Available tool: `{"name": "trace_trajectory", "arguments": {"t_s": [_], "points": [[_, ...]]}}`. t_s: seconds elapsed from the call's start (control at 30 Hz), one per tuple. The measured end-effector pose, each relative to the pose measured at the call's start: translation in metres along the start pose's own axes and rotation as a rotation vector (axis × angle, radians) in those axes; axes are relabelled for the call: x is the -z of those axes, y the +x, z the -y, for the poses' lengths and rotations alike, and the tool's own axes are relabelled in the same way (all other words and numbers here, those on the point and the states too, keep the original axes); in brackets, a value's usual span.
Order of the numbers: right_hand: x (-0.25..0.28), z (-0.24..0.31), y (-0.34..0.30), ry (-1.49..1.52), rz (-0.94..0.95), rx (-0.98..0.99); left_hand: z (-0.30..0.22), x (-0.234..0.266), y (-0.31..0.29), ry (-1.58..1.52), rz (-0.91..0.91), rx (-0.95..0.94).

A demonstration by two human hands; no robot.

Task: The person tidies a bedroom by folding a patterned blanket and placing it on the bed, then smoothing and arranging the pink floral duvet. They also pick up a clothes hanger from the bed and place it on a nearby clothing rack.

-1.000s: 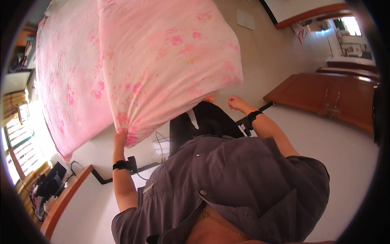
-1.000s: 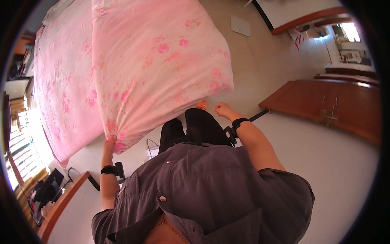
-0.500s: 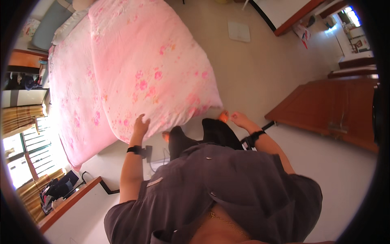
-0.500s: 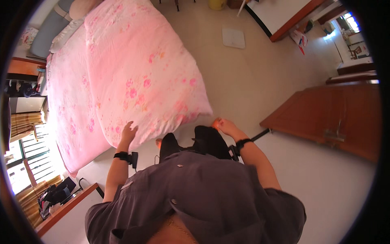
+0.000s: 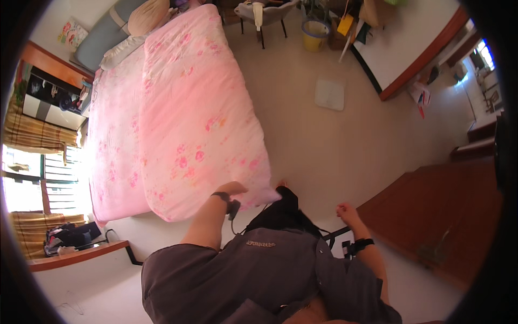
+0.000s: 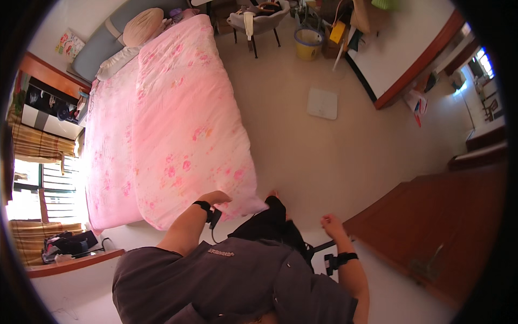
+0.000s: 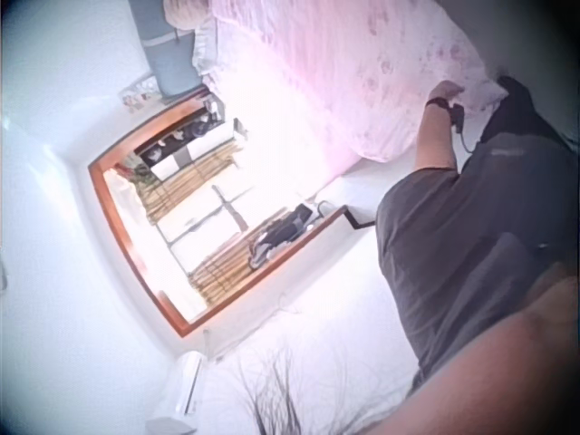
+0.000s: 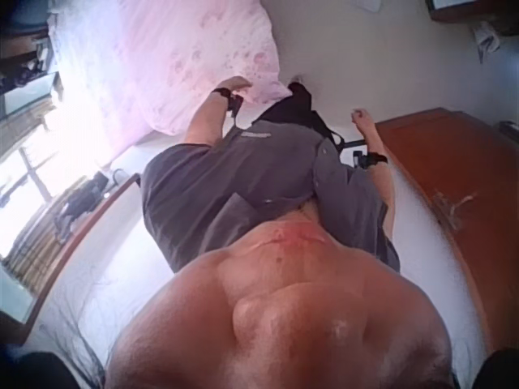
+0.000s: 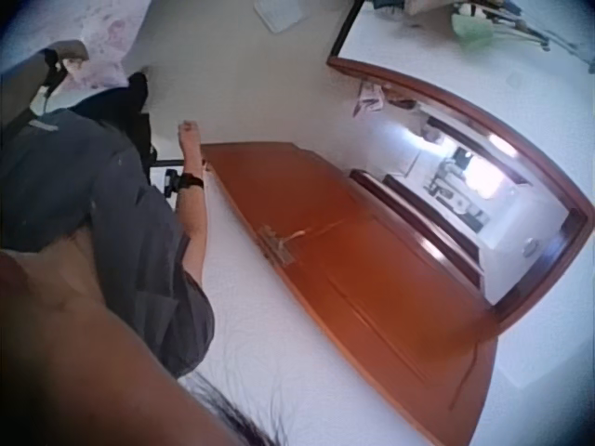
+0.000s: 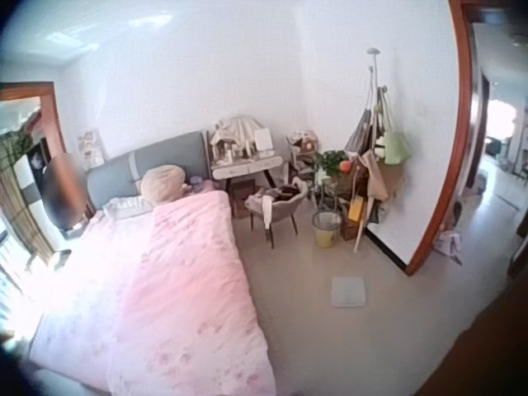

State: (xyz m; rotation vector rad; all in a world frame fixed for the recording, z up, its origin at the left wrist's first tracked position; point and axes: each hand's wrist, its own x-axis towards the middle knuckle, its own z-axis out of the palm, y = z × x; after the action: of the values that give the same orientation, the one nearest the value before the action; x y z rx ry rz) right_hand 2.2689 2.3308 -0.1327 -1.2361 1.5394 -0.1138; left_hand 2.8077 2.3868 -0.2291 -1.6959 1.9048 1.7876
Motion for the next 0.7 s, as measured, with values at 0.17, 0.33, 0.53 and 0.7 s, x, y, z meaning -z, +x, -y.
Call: {"name": "trace_trajectory", "arguments": {"t_s": [0.17,0.33,0.53,0.7], "points": [[0.04,0.069,0.066,-0.083,0.179,0.119,0.002,0.044,0.041,-0.022,-0.479,0.511],[0.11,0.154,0.164,-0.217,0.18,0.158,-0.009,0.072,0.066,0.262,-0.658,0.433],[0.196,0.225,0.268,-0.201,0.099,0.118,-0.005,0.061,0.137,-0.644,-0.425,0.583],[0.233,0.284,0.339,-0.235,0.175,-0.099,-0.035,0.082,0.138,-0.873,-0.631,0.514]]}}
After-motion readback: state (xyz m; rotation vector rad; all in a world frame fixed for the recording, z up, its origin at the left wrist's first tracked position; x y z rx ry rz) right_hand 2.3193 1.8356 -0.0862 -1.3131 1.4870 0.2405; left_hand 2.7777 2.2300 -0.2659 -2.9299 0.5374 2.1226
